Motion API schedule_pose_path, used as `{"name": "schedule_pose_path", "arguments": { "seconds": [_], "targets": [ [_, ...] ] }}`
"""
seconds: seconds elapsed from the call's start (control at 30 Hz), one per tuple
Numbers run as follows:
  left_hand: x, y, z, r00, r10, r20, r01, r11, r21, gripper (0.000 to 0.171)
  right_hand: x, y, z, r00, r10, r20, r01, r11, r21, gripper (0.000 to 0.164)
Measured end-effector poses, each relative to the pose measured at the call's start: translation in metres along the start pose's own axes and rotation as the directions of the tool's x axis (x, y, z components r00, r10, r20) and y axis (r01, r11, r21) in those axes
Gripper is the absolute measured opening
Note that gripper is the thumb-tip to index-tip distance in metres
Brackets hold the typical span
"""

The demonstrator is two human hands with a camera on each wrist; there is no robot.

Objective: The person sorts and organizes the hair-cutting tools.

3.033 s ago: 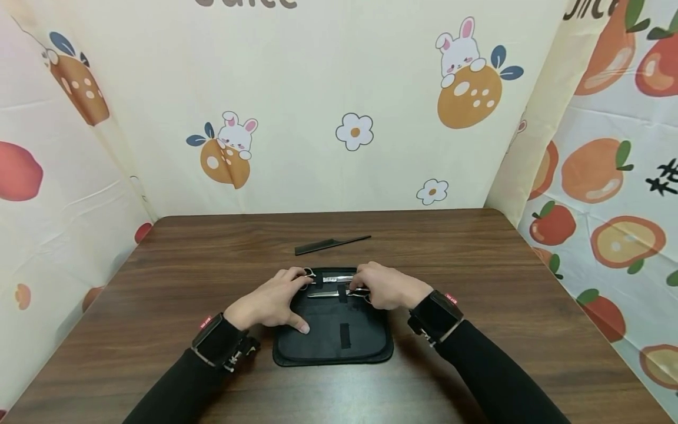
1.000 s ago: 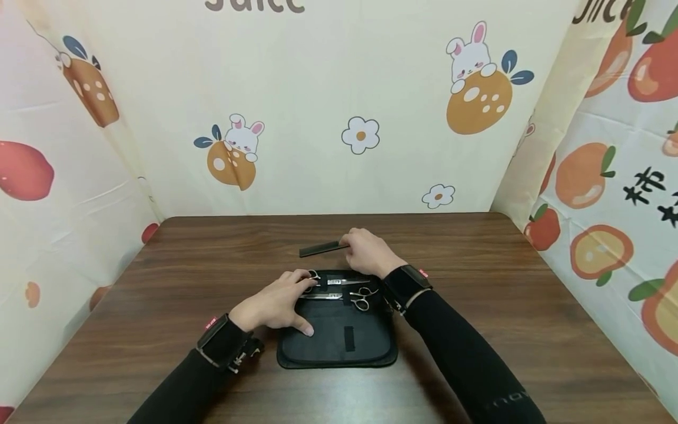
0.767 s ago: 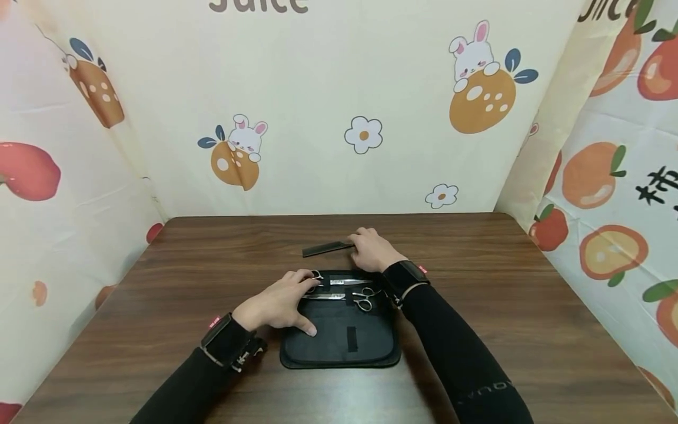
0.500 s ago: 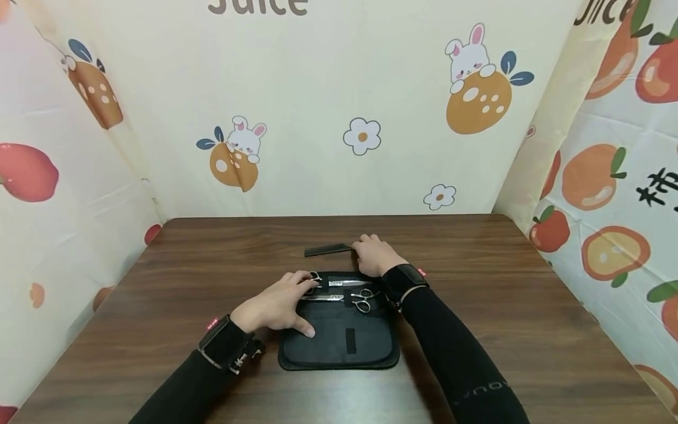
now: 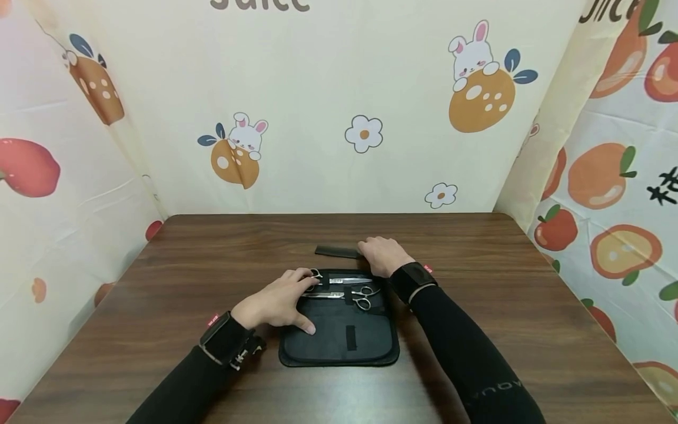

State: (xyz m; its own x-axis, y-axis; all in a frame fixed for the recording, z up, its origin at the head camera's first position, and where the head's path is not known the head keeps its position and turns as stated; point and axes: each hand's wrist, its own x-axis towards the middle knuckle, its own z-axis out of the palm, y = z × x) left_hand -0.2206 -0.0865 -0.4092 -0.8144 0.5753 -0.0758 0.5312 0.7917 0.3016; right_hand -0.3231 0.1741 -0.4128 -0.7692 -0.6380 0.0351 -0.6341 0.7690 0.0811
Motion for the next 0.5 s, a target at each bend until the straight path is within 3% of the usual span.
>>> {"name": "schedule_pose_path", "arguments": {
  "seconds": [0.13,0.27,0.37,0.5],
  "targets": [
    [-0.0001,-0.0013,0.0013,1.000,0.004,-0.001,-0.004,1.000,0.002,0.094,-0.0021,-0.0005,-0.0016,0.997,0.046,0.056,-0.049,0.997,0.052,0.024],
    [-0.0005,-0.0006,0.0011,1.000,0.004,0.006,-0.004,1.000,-0.001,0.095,-0.0048,0.0019,-0.0048,0.991,0.104,0.079,-0.114,0.983,0.144,0.014],
    [-0.0003,-0.0002,0.0012,1.000,-0.003,0.011,0.003,1.000,-0.002,0.095,-0.0068,0.0050,-0.0061,0.990,0.124,0.068,-0.137,0.955,0.264,0.004],
    [0.0003,0.0004,0.0004,1.000,-0.012,0.014,0.012,1.000,-0.001,0.095,-0.0103,0.0079,-0.0076,0.990,0.122,0.074,-0.142,0.899,0.415,0.007]
  ]
}}
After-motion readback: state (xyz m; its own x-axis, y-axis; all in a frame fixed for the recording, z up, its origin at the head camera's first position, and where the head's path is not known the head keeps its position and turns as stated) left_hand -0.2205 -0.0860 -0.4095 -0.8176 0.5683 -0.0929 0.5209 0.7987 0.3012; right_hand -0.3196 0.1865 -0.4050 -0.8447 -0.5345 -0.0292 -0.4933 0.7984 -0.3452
